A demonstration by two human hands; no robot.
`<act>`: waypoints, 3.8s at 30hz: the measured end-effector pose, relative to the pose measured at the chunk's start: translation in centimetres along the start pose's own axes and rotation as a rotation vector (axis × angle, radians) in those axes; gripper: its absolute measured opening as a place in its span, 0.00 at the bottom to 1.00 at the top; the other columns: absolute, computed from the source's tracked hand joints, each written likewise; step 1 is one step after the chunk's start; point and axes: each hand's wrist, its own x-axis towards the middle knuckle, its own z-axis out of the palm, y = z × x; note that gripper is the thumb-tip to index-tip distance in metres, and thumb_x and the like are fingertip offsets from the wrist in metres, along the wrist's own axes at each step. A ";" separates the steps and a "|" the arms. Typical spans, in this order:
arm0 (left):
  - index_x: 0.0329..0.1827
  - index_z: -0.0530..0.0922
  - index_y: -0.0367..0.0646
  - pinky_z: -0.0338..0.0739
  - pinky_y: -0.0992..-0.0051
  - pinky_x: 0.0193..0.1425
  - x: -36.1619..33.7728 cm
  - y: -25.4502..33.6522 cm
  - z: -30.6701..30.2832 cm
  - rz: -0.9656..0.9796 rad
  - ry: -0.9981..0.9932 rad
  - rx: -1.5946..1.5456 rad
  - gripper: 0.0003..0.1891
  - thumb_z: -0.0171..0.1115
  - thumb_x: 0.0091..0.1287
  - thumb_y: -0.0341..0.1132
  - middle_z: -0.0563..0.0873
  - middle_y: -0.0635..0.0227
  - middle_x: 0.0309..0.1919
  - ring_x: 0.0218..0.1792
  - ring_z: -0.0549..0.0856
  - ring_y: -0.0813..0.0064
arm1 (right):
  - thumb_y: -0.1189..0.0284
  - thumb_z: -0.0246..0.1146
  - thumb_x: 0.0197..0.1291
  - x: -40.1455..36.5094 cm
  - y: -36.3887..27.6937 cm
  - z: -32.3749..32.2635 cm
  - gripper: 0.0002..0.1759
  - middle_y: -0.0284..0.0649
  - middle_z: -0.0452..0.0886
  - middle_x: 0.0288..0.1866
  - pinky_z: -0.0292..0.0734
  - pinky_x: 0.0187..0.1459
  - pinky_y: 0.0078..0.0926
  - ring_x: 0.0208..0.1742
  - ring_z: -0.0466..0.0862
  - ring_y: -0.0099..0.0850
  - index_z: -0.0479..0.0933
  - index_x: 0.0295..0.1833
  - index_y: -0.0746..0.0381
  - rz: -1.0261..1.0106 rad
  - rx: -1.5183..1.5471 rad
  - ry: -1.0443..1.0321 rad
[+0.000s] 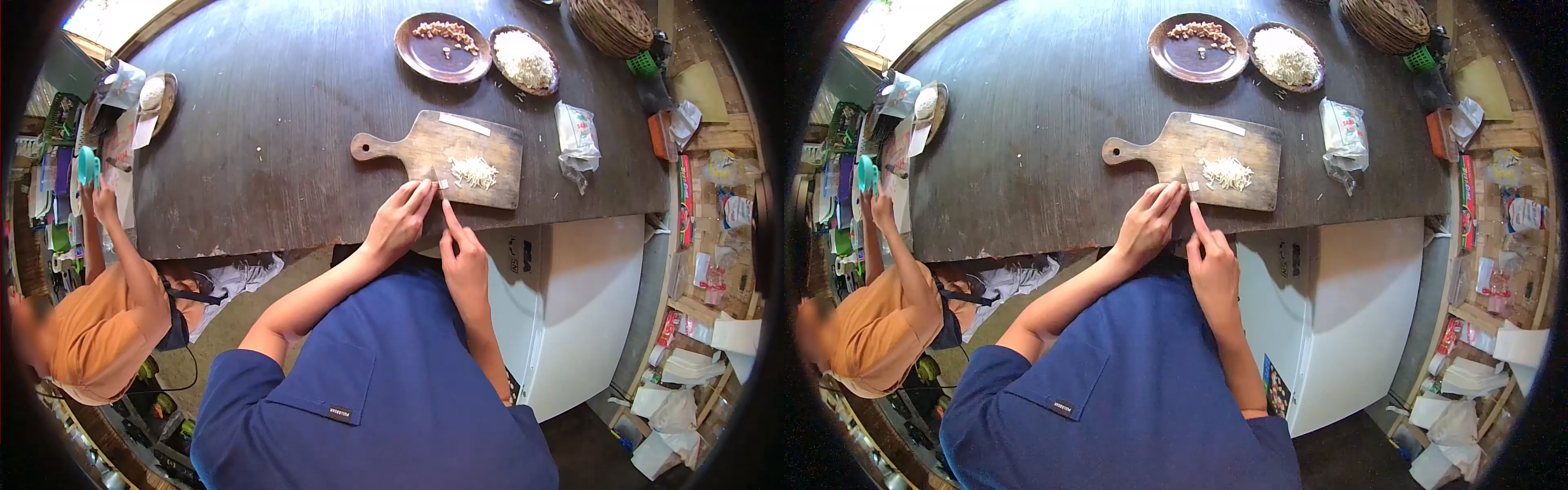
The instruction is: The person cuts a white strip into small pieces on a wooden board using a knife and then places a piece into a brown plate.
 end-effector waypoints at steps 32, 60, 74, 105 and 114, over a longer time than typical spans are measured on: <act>0.73 0.78 0.29 0.76 0.64 0.78 0.0 0.0 -0.1 -0.005 0.006 0.006 0.32 0.61 0.61 0.25 0.81 0.53 0.68 0.71 0.79 0.55 | 0.71 0.61 0.76 0.7 0.2 0.4 0.31 0.51 0.82 0.37 0.82 0.46 0.48 0.37 0.86 0.49 0.74 0.82 0.42 -0.063 0.057 0.004; 0.69 0.79 0.28 0.78 0.63 0.76 -0.3 0.2 -0.2 -0.031 0.049 -0.069 0.29 0.61 0.61 0.23 0.82 0.53 0.66 0.70 0.80 0.55 | 0.71 0.61 0.75 1.4 0.7 1.3 0.31 0.49 0.82 0.36 0.82 0.45 0.47 0.35 0.85 0.47 0.75 0.81 0.42 -0.079 0.030 0.025; 0.66 0.81 0.27 0.81 0.63 0.73 -0.2 0.2 0.0 -0.037 0.094 -0.087 0.24 0.64 0.65 0.23 0.83 0.53 0.64 0.67 0.82 0.55 | 0.74 0.61 0.75 1.9 -0.2 1.1 0.30 0.51 0.79 0.34 0.79 0.44 0.42 0.32 0.80 0.43 0.75 0.81 0.48 -0.087 0.053 0.037; 0.66 0.81 0.27 0.80 0.63 0.74 -0.5 0.0 0.0 -0.033 0.078 -0.108 0.25 0.66 0.64 0.23 0.82 0.53 0.64 0.69 0.81 0.55 | 0.71 0.62 0.75 1.7 0.9 1.7 0.31 0.52 0.81 0.35 0.82 0.45 0.45 0.35 0.85 0.48 0.75 0.81 0.43 -0.080 0.087 0.019; 0.67 0.82 0.32 0.78 0.61 0.74 -0.5 0.1 -1.0 -0.106 0.072 -0.180 0.25 0.68 0.64 0.23 0.82 0.57 0.64 0.68 0.80 0.55 | 0.74 0.61 0.76 -0.9 0.3 -0.8 0.28 0.56 0.86 0.50 0.81 0.52 0.38 0.42 0.87 0.43 0.76 0.80 0.50 -0.017 0.166 -0.055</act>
